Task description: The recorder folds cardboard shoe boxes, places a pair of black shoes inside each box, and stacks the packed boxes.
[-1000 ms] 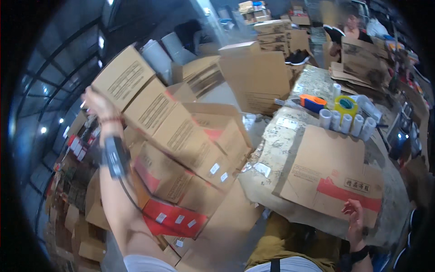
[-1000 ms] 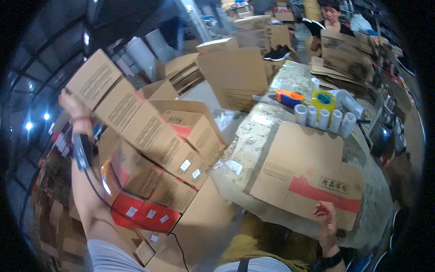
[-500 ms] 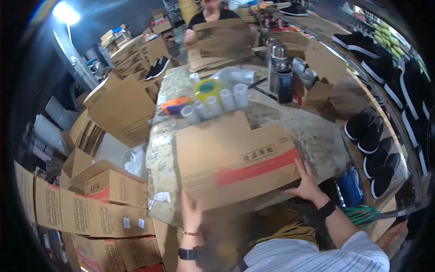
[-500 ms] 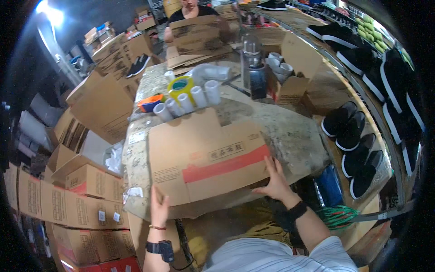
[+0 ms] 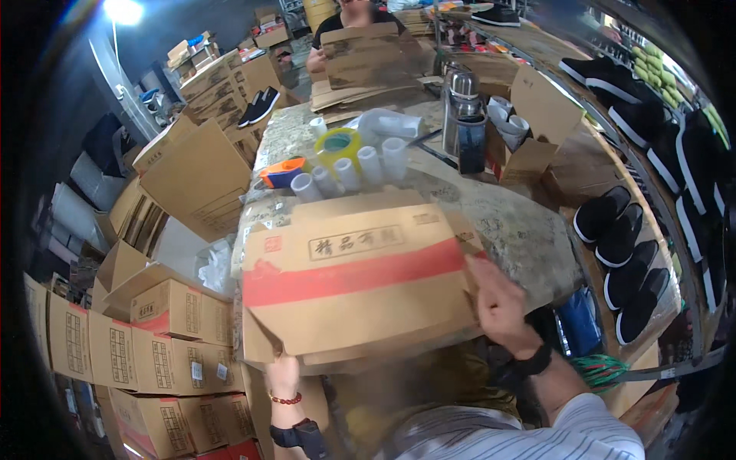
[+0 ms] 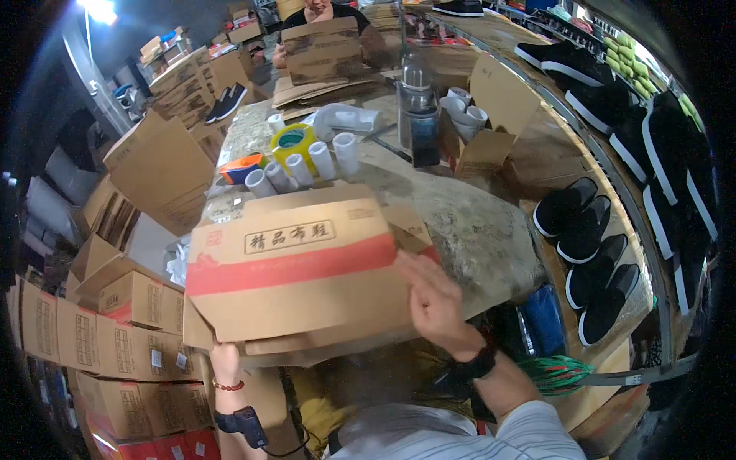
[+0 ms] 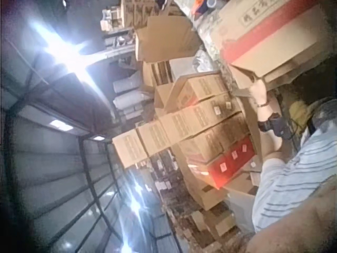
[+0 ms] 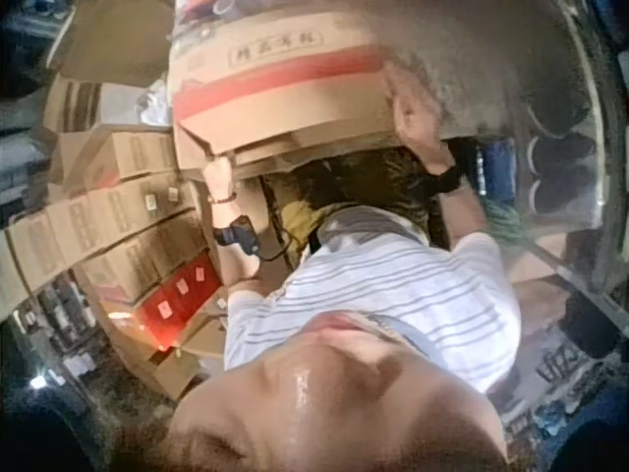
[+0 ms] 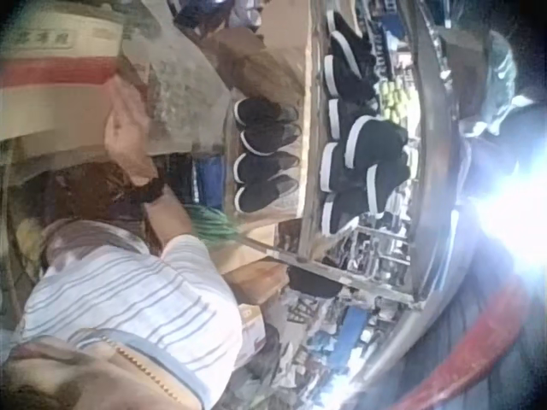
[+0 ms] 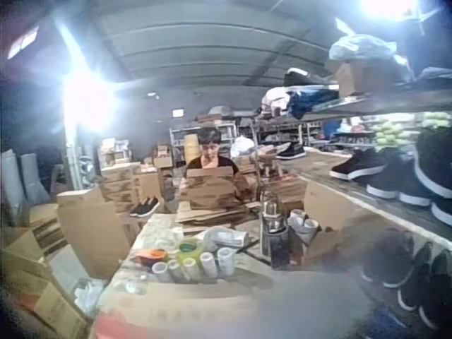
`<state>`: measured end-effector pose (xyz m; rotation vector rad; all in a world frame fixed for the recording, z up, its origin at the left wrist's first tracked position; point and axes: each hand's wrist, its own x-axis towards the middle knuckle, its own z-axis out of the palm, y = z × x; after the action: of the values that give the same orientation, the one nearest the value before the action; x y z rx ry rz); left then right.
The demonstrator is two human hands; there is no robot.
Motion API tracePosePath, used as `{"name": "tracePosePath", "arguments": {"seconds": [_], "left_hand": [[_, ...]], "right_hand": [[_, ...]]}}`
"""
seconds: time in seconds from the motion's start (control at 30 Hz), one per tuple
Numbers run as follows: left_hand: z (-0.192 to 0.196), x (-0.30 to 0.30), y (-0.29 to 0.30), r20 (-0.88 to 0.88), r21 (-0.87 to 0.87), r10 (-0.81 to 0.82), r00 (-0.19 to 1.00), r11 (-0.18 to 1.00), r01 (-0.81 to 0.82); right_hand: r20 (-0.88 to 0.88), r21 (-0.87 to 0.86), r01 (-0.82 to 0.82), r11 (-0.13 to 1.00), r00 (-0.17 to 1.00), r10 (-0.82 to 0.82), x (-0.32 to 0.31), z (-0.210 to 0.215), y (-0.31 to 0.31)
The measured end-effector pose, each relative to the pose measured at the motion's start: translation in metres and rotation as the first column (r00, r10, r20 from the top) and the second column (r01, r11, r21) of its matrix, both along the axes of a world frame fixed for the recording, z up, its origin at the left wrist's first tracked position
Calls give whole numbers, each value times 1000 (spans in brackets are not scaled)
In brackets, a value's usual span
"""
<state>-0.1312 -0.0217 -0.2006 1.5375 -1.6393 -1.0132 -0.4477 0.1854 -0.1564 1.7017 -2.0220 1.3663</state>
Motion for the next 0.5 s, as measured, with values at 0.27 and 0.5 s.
{"name": "tracePosePath", "arguments": {"seconds": [0.27,0.5], "left_hand": [[79,-73,-52,-213,-585,-490,845,757,291],[66,-94,-102,-672,-115,-498,548,801,588]], "right_hand": [[-327,-163,187,969,916,-232,-10,124,-34],[-3,164,-237,958,971,240,-23,54,-120]]}}
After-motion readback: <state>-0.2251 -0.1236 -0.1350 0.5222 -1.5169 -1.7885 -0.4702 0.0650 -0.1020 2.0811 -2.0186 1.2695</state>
